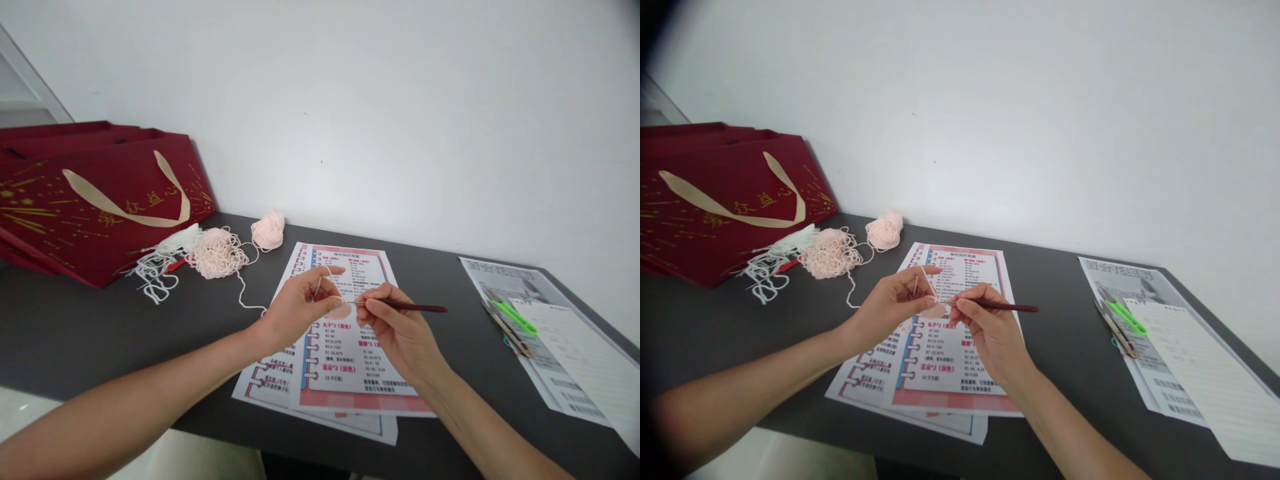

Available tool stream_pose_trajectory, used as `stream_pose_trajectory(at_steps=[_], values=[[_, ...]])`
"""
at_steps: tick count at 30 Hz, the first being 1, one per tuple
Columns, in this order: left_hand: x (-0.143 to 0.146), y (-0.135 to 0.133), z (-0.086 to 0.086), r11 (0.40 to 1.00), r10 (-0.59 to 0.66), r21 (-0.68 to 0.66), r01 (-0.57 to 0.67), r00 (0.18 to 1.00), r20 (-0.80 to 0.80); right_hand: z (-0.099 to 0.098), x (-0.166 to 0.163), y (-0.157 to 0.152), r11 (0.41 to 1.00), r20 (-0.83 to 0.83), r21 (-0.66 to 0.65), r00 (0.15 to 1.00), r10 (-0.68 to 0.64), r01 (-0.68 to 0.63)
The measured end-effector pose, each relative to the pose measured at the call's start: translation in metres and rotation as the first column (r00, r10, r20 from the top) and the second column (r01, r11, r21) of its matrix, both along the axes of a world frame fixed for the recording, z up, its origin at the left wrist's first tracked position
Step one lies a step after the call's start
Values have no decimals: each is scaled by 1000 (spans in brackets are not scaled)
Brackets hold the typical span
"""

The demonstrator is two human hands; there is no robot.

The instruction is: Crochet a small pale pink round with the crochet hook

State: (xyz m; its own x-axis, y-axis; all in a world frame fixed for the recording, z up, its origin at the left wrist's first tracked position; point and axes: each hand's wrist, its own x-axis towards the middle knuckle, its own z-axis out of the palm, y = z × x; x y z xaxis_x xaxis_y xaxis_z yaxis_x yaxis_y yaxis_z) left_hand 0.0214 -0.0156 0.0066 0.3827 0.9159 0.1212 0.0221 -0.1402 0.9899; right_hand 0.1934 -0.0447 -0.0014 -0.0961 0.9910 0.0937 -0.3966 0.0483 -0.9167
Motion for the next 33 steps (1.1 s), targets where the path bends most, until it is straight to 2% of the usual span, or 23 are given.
stream_pose_trajectory(at_steps=[2,3,4,6,7,8,9,11,12,14,16,18,19,21,23,25,27,31,33], values=[[2,-2,-1,994,-30,-102,40,995,99,-2,-4,-1,1000,-28,-19,1000,8,-8],[3,-3,-1,988,-34,-145,54,990,136,-4,-5,-2,1000,-6,17,1000,-9,9],[4,-4,-2,981,-35,-183,65,986,163,-6,-6,-3,996,39,78,999,-35,32],[4,-6,-2,966,-34,-244,85,978,205,-9,-5,-7,955,204,285,968,-144,82],[5,-7,-2,958,-37,-268,99,973,226,-10,-4,-9,909,344,412,913,-220,63],[5,-9,-2,951,-41,-287,114,968,246,-12,-3,-10,837,466,547,823,-324,20],[5,-10,-1,945,-44,-301,127,963,266,-13,-1,-12,735,516,676,739,-433,-41],[5,-12,0,930,-38,-337,145,952,305,-15,1,-14,563,562,801,578,-592,-202],[5,-13,1,920,-27,-362,150,946,323,-16,2,-15,498,557,827,506,-658,-262],[5,-15,3,886,-2,-432,172,930,367,-17,3,-16,423,532,843,400,-746,-333],[5,-15,4,827,-4,-508,240,907,421,-16,3,-17,388,503,858,399,-767,-335],[4,-13,5,762,-26,-559,326,879,476,-14,1,-17,413,489,872,506,-710,-263],[4,-11,5,738,-37,-573,356,869,493,-14,0,-16,465,485,863,578,-656,-196],[2,-7,4,724,-35,-586,363,868,495,-12,-2,-14,644,470,764,716,-516,-37],[0,-3,4,745,-21,-583,325,884,466,-13,-3,-10,820,412,565,829,-378,92],[-1,-1,3,772,-9,-567,286,897,441,-14,-2,-6,906,321,395,901,-292,153],[-1,1,3,792,-5,-547,270,899,437,-15,0,-5,927,289,338,920,-265,161],[-3,3,2,804,-27,-524,280,898,439,-13,5,-8,902,380,415,877,-294,123],[-4,4,4,806,-46,-515,294,897,440,-12,6,-8,912,366,388,886,-286,134]])
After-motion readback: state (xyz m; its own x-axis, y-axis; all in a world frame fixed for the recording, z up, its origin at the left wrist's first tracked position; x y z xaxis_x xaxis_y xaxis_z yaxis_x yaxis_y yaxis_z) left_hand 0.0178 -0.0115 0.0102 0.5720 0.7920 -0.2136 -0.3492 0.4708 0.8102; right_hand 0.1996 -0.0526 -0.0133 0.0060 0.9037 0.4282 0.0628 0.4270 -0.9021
